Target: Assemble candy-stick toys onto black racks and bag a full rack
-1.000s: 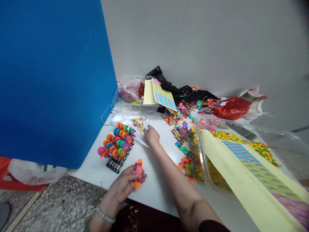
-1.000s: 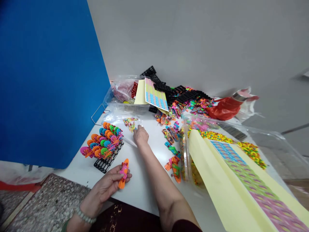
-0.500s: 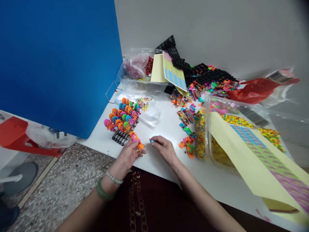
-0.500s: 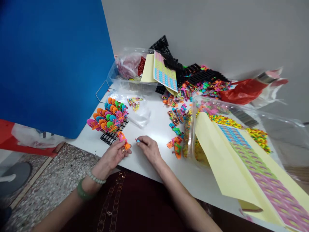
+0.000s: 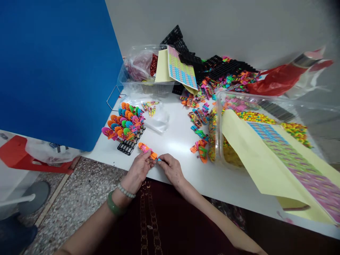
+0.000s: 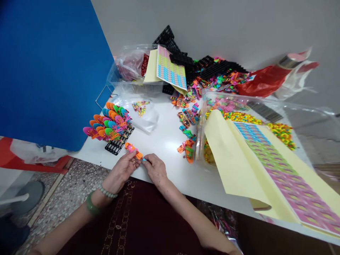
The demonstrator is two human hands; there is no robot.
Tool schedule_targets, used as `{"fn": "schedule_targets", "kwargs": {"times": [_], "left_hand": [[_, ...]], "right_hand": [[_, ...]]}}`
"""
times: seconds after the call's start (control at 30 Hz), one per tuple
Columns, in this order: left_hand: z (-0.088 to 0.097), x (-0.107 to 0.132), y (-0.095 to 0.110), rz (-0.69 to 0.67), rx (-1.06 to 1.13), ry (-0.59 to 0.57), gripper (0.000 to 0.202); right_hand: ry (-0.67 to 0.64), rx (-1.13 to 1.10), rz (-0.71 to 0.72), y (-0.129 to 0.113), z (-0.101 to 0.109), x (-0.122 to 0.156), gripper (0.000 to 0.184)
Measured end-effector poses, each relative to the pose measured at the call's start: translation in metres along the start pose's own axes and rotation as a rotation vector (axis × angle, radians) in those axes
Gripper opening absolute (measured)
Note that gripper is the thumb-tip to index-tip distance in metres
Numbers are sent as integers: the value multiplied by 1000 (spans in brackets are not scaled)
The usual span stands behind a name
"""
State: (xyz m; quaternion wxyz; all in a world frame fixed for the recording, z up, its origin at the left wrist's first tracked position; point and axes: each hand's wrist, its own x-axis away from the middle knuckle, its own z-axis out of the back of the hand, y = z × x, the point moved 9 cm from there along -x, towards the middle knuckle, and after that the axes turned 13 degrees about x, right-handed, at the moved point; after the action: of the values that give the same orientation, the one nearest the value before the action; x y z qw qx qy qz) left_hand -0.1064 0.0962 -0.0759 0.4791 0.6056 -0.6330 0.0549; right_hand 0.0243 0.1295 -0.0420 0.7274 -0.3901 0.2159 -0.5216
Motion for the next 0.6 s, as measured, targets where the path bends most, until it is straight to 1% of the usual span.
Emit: {"fn": "schedule_targets", "kwargs": {"times": [0.17, 0.3, 0.4, 0.5, 0.6], "left_hand": [[2, -1, -1, -31, -55, 10, 18], [3, -1, -1, -68, -113, -8, 25], [2, -2, 1, -86, -139, -24, 27], [0, -2, 1, -71, -139, -35, 26], [-1, 0, 2, -71, -123, -4, 26]], "right_hand": [[-6, 16, 27, 0, -2, 1, 15], [-18, 120, 43, -3, -3, 1, 16], [-32, 123, -27, -1, -4, -1, 15], [-82, 13, -121, 4, -8, -5, 13], [-91, -53, -140, 2, -8, -6, 14]]}}
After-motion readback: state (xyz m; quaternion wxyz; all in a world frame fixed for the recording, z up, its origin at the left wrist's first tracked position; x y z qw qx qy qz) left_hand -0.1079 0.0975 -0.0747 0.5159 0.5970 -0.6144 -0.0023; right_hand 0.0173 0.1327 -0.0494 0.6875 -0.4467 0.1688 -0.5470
